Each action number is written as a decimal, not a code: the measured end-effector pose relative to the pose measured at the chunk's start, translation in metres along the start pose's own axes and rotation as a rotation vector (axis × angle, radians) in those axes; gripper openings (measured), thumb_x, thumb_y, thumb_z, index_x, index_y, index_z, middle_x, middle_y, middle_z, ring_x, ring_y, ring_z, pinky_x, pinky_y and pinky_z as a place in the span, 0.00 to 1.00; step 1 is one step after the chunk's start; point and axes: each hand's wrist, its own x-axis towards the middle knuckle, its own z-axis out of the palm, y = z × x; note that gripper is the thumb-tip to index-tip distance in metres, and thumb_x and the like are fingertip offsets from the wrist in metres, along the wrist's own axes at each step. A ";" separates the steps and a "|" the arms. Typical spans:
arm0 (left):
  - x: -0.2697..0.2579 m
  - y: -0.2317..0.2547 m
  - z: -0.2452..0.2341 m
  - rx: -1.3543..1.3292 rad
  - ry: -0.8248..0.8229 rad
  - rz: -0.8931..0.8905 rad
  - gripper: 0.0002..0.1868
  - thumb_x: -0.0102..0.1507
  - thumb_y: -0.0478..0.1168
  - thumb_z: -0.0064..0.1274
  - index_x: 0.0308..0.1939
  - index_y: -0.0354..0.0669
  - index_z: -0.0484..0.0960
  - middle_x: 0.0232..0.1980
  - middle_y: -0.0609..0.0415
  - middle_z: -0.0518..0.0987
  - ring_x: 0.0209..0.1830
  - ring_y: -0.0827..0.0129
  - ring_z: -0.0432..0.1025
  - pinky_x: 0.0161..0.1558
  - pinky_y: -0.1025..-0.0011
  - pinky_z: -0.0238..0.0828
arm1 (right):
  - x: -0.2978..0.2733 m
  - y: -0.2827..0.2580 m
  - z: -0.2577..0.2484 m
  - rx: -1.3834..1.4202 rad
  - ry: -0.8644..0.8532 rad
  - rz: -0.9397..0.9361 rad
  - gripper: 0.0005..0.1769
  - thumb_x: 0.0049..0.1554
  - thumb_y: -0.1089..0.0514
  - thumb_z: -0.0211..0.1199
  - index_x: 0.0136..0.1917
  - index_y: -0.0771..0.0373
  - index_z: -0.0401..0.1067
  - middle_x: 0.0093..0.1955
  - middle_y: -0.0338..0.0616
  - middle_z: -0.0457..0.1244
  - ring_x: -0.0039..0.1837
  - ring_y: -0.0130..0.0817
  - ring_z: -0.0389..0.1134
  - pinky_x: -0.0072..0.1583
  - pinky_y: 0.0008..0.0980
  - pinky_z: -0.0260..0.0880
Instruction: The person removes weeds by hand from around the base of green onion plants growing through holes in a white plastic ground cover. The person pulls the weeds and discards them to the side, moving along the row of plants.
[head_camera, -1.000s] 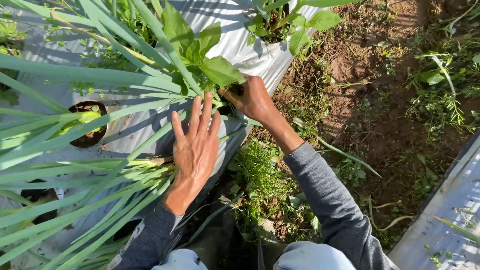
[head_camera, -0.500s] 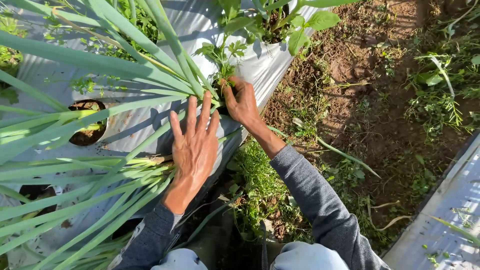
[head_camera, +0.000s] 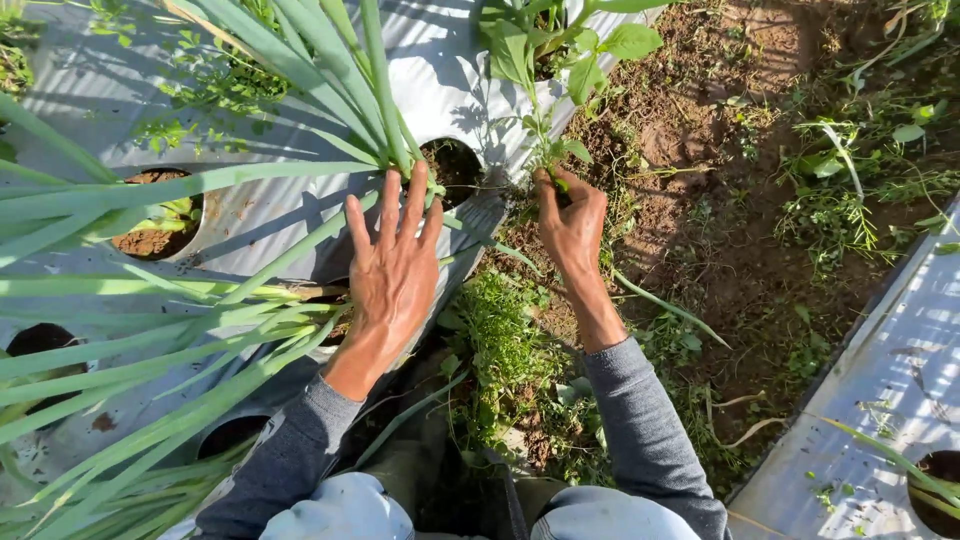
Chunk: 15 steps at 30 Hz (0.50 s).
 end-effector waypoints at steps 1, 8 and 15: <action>0.000 0.001 0.000 -0.003 0.003 0.008 0.33 0.57 0.41 0.60 0.67 0.67 0.75 0.86 0.48 0.39 0.85 0.50 0.28 0.72 0.35 0.04 | -0.001 0.013 -0.003 -0.002 0.008 0.004 0.17 0.69 0.53 0.59 0.56 0.71 0.76 0.32 0.52 0.67 0.25 0.25 0.50 0.34 0.26 0.59; -0.004 0.007 -0.005 -0.032 0.010 0.044 0.33 0.56 0.39 0.60 0.66 0.68 0.76 0.86 0.46 0.40 0.85 0.49 0.31 0.73 0.34 0.06 | -0.010 0.040 -0.011 -0.329 -0.086 0.199 0.11 0.63 0.54 0.63 0.50 0.62 0.80 0.37 0.49 0.71 0.34 0.33 0.72 0.38 0.29 0.73; -0.005 -0.001 -0.012 -0.186 -0.013 0.089 0.27 0.57 0.51 0.63 0.61 0.60 0.81 0.87 0.47 0.40 0.85 0.49 0.33 0.73 0.39 0.03 | -0.013 -0.019 -0.035 -0.757 -0.312 0.201 0.19 0.58 0.52 0.67 0.63 0.47 0.77 0.47 0.47 0.73 0.37 0.33 0.73 0.39 0.31 0.70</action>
